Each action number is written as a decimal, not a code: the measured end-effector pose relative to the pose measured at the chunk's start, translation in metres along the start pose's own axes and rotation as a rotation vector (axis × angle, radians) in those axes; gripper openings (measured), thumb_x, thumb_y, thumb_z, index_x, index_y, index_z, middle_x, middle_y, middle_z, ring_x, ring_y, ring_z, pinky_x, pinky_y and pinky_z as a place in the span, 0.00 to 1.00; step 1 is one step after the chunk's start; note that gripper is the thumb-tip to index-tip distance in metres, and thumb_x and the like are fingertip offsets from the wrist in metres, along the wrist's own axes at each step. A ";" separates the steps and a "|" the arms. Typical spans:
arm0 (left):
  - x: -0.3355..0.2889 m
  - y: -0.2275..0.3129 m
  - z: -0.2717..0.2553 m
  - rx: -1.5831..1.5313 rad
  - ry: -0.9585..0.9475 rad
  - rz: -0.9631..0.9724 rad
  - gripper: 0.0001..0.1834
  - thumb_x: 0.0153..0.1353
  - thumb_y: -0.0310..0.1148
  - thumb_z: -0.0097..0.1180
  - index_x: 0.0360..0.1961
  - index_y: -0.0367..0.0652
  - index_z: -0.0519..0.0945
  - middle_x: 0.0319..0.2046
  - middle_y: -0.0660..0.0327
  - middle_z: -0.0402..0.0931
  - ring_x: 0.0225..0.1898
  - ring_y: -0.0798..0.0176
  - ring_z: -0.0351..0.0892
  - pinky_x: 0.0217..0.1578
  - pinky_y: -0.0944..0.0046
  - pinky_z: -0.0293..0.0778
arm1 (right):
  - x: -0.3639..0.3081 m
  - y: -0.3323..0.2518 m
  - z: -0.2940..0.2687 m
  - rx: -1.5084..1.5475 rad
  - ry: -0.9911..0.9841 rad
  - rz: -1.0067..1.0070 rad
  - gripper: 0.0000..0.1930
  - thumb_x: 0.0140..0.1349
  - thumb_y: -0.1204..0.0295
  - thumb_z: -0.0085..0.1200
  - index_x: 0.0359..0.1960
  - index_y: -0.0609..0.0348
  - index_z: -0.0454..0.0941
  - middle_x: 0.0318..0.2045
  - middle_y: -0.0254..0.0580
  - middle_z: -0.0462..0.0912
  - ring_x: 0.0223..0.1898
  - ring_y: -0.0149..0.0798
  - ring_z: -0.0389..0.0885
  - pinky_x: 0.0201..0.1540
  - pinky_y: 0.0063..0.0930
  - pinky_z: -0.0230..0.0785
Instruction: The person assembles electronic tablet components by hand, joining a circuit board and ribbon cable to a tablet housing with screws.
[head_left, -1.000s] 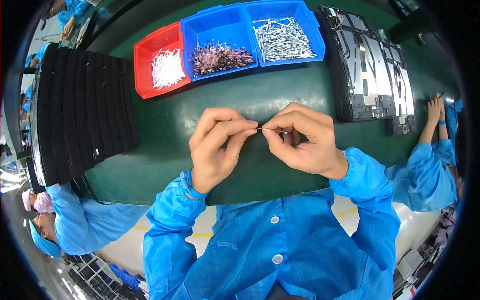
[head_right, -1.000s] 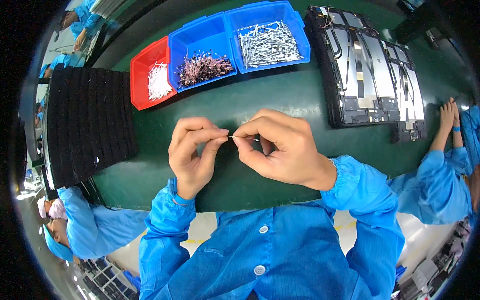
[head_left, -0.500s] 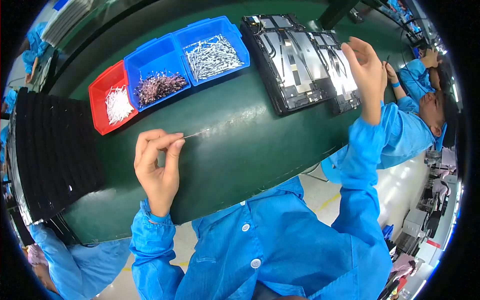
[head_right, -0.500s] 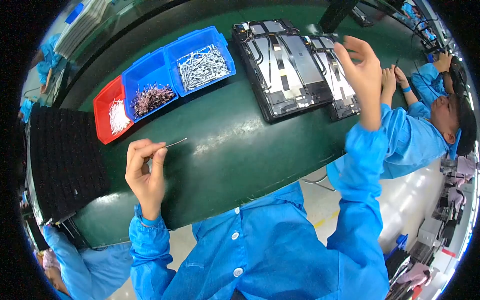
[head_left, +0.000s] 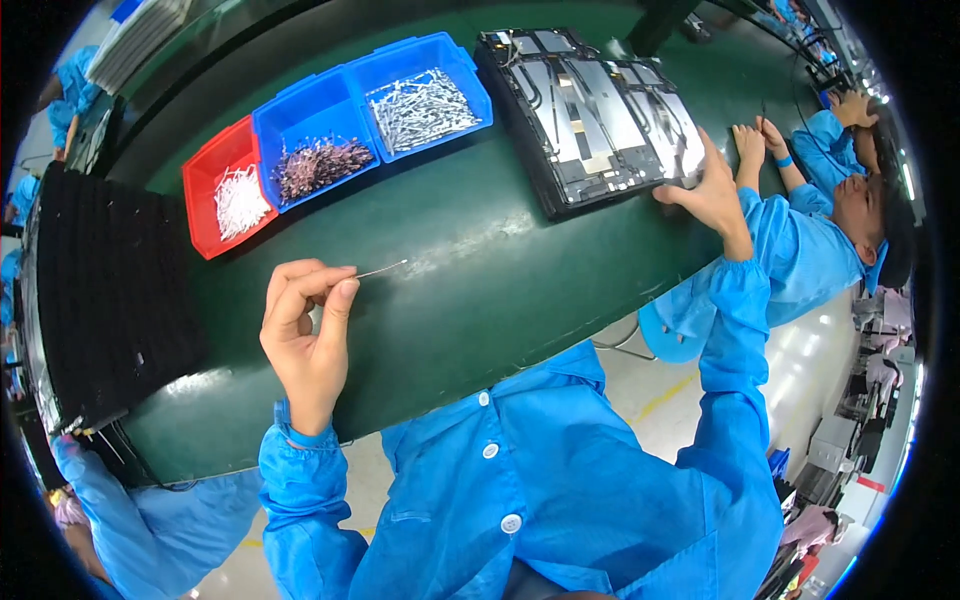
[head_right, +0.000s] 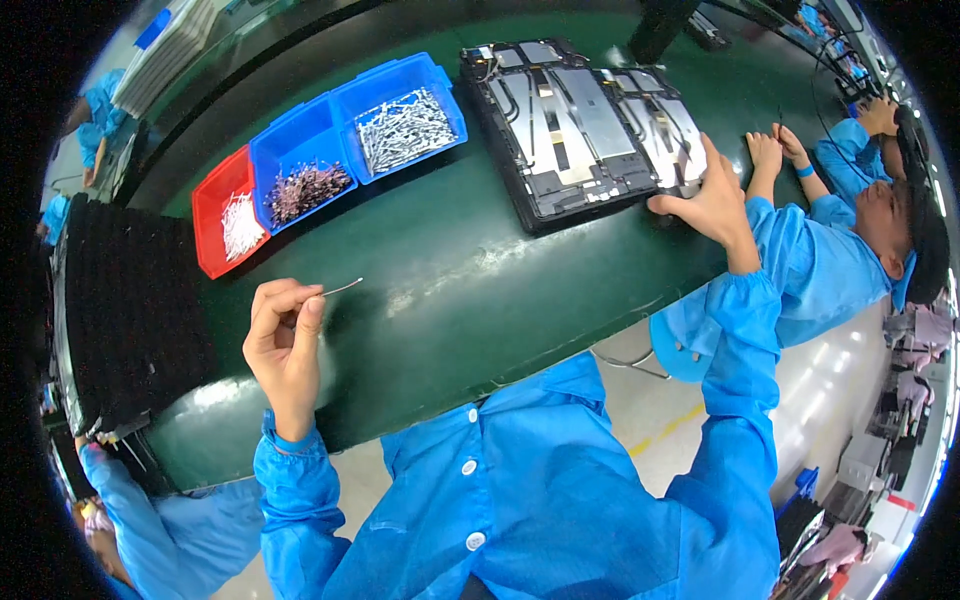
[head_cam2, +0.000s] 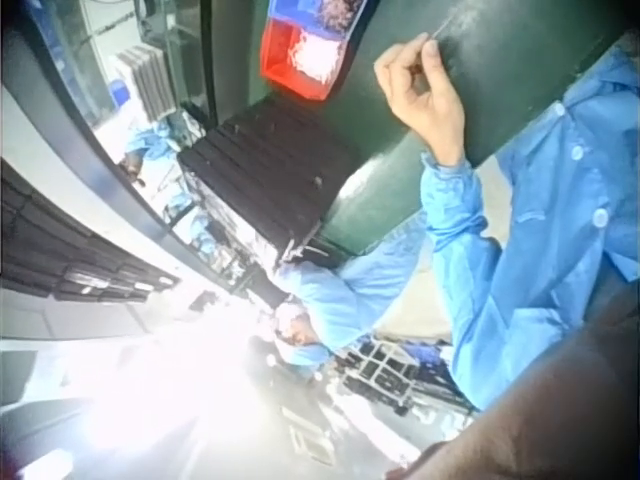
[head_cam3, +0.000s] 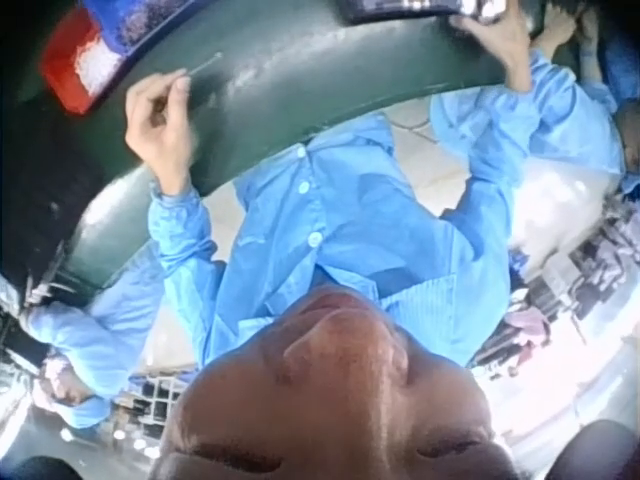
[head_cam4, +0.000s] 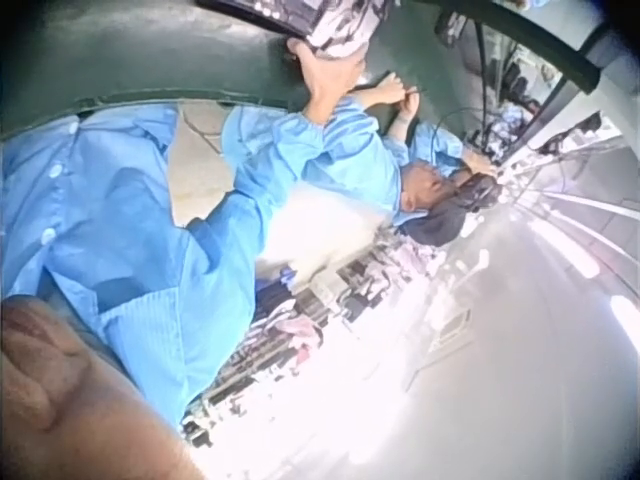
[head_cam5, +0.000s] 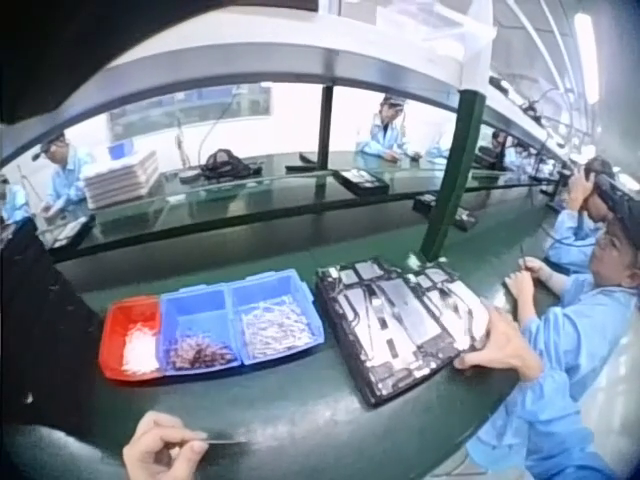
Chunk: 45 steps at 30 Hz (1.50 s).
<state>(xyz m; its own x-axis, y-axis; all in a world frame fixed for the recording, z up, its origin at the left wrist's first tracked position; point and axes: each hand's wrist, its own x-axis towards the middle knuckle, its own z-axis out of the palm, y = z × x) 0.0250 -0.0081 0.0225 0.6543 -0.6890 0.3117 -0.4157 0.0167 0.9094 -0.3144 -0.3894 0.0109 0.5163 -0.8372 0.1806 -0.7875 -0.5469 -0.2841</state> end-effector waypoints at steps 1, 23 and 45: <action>-0.004 0.001 -0.002 -0.019 -0.003 -0.017 0.04 0.61 0.21 0.64 0.38 0.35 0.84 0.37 0.62 0.73 0.35 0.71 0.72 0.36 0.73 0.70 | -0.002 0.004 -0.001 0.113 0.057 -0.004 0.61 0.31 0.48 0.75 0.68 0.71 0.62 0.61 0.70 0.70 0.62 0.62 0.71 0.66 0.41 0.60; -0.100 0.001 0.028 -0.378 0.122 -0.307 0.06 0.64 0.21 0.60 0.42 0.37 0.83 0.70 0.46 0.58 0.70 0.48 0.62 0.67 0.53 0.62 | -0.186 -0.249 0.003 0.047 -0.227 -0.342 0.66 0.30 0.41 0.75 0.69 0.69 0.57 0.62 0.74 0.59 0.60 0.69 0.63 0.57 0.58 0.57; -0.045 0.001 0.000 -0.017 0.026 -0.074 0.07 0.55 0.20 0.66 0.36 0.39 0.87 0.34 0.58 0.79 0.38 0.61 0.78 0.39 0.65 0.74 | -0.099 -0.297 0.018 0.878 -0.428 -0.582 0.16 0.55 0.74 0.68 0.45 0.62 0.80 0.30 0.41 0.79 0.23 0.36 0.78 0.27 0.31 0.71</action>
<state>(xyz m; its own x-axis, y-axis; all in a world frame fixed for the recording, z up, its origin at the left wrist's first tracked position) -0.0051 0.0231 0.0092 0.6992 -0.6696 0.2505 -0.3551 -0.0212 0.9346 -0.1259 -0.1443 0.0606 0.9316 -0.2946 0.2127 0.0310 -0.5189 -0.8543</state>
